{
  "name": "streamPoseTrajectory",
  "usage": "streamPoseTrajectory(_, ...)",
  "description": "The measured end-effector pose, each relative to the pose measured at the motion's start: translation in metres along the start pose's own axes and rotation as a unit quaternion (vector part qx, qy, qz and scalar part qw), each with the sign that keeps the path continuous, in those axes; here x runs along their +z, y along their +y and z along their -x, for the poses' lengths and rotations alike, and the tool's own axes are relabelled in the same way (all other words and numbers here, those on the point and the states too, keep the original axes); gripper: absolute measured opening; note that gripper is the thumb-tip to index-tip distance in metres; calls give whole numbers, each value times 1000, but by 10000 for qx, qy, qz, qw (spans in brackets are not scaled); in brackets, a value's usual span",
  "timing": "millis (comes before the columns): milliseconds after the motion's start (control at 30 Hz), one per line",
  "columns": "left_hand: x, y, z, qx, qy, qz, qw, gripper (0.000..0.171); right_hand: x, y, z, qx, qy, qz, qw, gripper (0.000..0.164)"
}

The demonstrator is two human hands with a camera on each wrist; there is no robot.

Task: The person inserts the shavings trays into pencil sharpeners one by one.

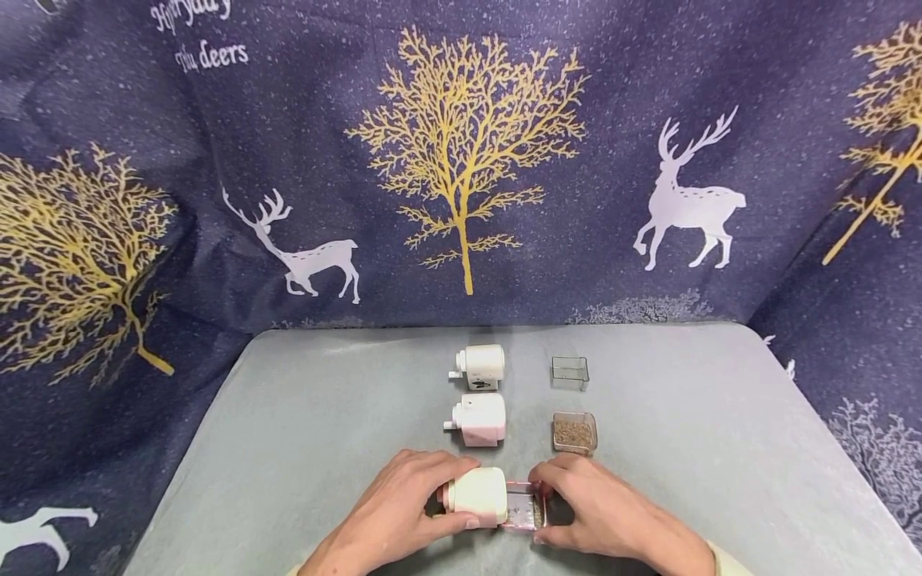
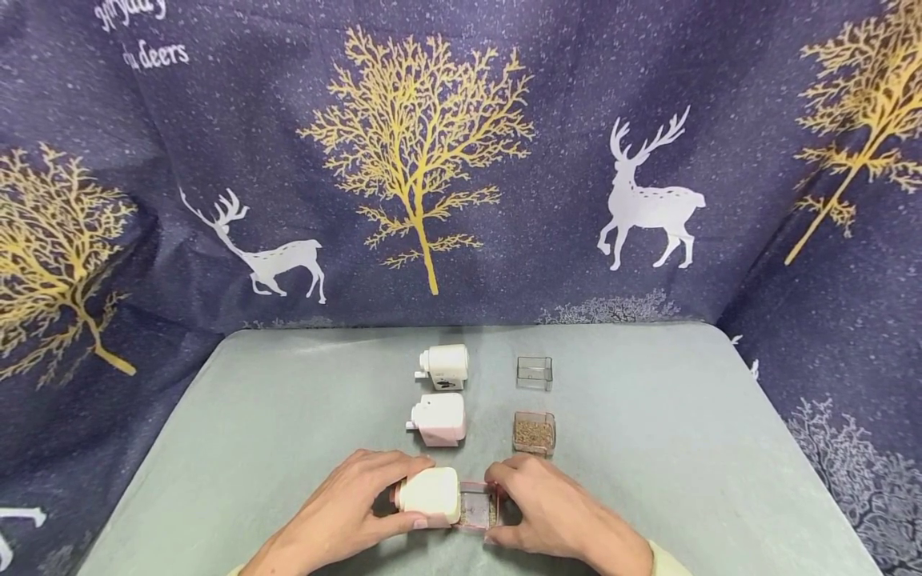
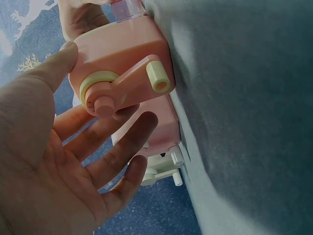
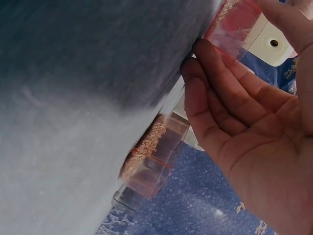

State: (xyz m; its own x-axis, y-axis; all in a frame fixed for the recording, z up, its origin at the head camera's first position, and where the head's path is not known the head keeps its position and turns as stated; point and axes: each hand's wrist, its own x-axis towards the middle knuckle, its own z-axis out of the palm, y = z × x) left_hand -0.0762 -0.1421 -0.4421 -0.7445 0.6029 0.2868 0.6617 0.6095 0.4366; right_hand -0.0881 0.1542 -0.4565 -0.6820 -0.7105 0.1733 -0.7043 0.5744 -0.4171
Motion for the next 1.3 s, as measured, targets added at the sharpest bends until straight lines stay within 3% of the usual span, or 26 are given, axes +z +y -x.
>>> streamPoseTrajectory(367,0,0,1,51,29,182,9998,52,2,-1,-2,44,-80,1,10000,45)
streamPoseTrajectory(1000,0,-2,0,53,-35,79,9999,51,3,0,-9,-103,-14,-40,9999,43)
streamPoseTrajectory(1300,1,1,0,11,105,98,9999,52,4,-1,-11,-213,41,58,9997,46)
